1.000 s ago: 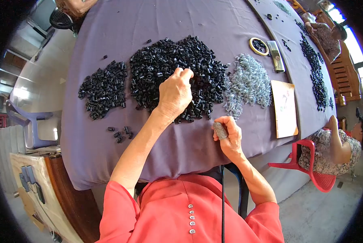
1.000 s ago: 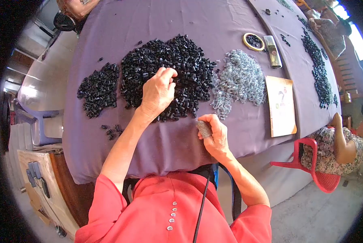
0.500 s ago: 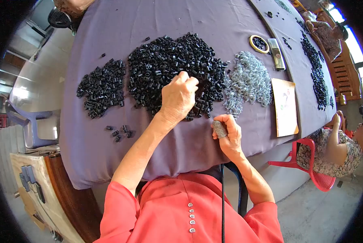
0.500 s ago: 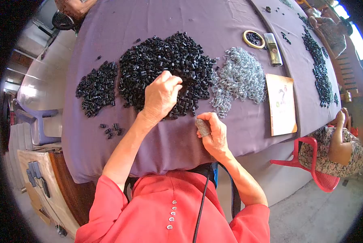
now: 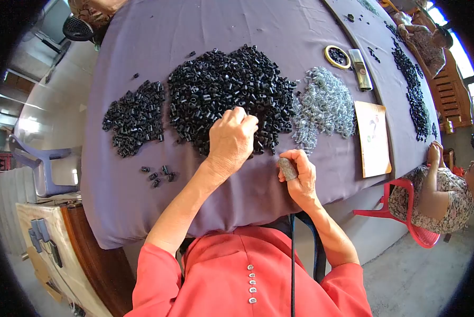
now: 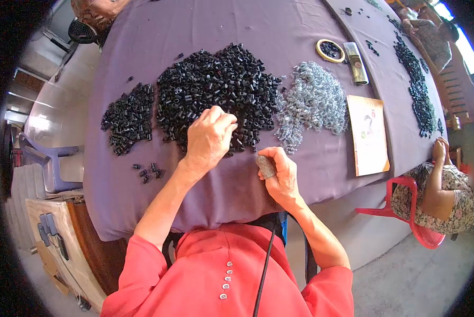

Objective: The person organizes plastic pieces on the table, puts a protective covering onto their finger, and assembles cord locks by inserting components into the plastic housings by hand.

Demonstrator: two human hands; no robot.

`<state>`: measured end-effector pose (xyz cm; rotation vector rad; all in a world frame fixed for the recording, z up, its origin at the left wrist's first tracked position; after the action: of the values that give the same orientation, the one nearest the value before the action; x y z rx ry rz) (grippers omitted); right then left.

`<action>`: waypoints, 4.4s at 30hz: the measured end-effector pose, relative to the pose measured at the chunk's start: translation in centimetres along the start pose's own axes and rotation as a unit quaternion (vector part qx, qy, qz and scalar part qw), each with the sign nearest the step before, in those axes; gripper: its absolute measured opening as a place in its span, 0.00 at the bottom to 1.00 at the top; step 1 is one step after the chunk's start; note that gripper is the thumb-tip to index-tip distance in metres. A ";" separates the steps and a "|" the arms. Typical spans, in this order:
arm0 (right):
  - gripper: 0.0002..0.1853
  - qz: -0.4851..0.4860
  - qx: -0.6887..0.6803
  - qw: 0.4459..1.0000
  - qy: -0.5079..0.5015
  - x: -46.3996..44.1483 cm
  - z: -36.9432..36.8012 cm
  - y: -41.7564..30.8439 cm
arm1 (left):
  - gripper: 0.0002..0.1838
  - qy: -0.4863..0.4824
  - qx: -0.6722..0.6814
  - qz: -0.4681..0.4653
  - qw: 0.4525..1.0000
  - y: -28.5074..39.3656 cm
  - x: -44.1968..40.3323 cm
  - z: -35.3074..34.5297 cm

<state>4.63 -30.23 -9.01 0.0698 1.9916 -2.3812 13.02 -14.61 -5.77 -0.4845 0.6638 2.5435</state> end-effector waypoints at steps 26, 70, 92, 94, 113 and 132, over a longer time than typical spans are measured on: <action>0.15 0.010 0.010 1.000 0.006 -0.1 -0.3 0.0 | 0.08 -0.052 -0.113 0.051 0.991 0.1 -2.5 -1.8; 0.12 0.008 0.027 0.999 0.023 0.0 -0.4 -0.5 | 0.04 -0.041 0.048 -0.014 0.998 -0.4 0.0 0.9; 0.14 0.005 0.036 0.999 0.018 0.1 -0.6 -0.2 | 0.04 -0.042 0.538 0.236 0.808 -1.4 4.7 1.5; 0.15 0.013 0.043 0.999 0.015 0.1 -0.6 -0.3 | 0.04 -0.055 0.583 0.255 0.769 -1.6 5.9 1.0; 0.13 0.052 0.024 0.998 0.016 0.2 -0.6 0.1 | 0.04 0.011 0.467 0.243 0.850 -1.0 11.2 0.5; 0.16 0.038 0.052 0.997 0.032 0.5 -0.5 -0.2 | 0.06 0.047 0.082 0.099 0.991 0.3 5.3 1.9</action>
<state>4.16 -29.73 -8.92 0.2244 1.8525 -2.4632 8.06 -12.02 -6.44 -0.5059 0.9926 2.6313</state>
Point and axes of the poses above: each hand's wrist, its own x-axis away from the middle knuckle, its own z-axis out of the back of the hand, y = z × x, the point moved 5 cm from there along -x, towards the middle knuckle, and after that the axes turned 6 degrees about -x, right-handed, at the moved point
